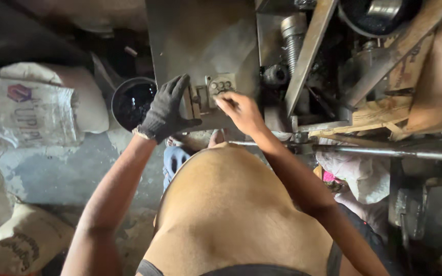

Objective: The person operates a manual press machine by placing a metal mold under the press, pulling a lever to activate the press, and then removing the mold. This sequence is repeated multiple times throughout the video.

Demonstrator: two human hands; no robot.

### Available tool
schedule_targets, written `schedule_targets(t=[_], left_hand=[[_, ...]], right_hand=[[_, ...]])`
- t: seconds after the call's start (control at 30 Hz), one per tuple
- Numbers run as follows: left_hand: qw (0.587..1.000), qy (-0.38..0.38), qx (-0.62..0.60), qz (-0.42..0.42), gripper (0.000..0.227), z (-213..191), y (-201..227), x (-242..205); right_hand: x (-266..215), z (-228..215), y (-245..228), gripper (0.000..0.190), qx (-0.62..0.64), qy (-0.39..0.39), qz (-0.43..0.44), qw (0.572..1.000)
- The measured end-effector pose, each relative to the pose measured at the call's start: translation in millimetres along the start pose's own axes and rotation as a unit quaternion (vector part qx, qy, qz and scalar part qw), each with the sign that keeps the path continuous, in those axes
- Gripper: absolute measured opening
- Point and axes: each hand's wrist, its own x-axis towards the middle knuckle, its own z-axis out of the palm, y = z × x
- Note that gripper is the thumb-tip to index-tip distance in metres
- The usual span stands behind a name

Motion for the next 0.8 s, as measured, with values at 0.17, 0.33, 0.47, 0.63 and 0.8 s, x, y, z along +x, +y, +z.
schedule_targets(t=[0.17,0.33,0.47,0.63,0.8], left_hand=[[0.998,-0.061,0.002,-0.034,0.118,-13,7,4],[0.997,-0.062,0.004,-0.039,0.120,-20,16,7],[0.997,-0.070,0.008,-0.041,0.116,-24,16,11],[0.998,-0.058,-0.007,-0.026,0.114,-26,12,12],[0.996,-0.072,-0.018,-0.038,0.121,-17,3,9]], right_hand=[[44,26,19,0.026,-0.060,-0.075,0.041,0.995],[49,36,39,0.027,0.069,-0.069,0.068,0.993],[44,40,67,0.027,0.156,-0.013,0.130,0.979],[17,28,95,0.028,0.214,0.065,0.113,0.968],[10,18,64,0.024,0.088,0.069,0.013,0.994]])
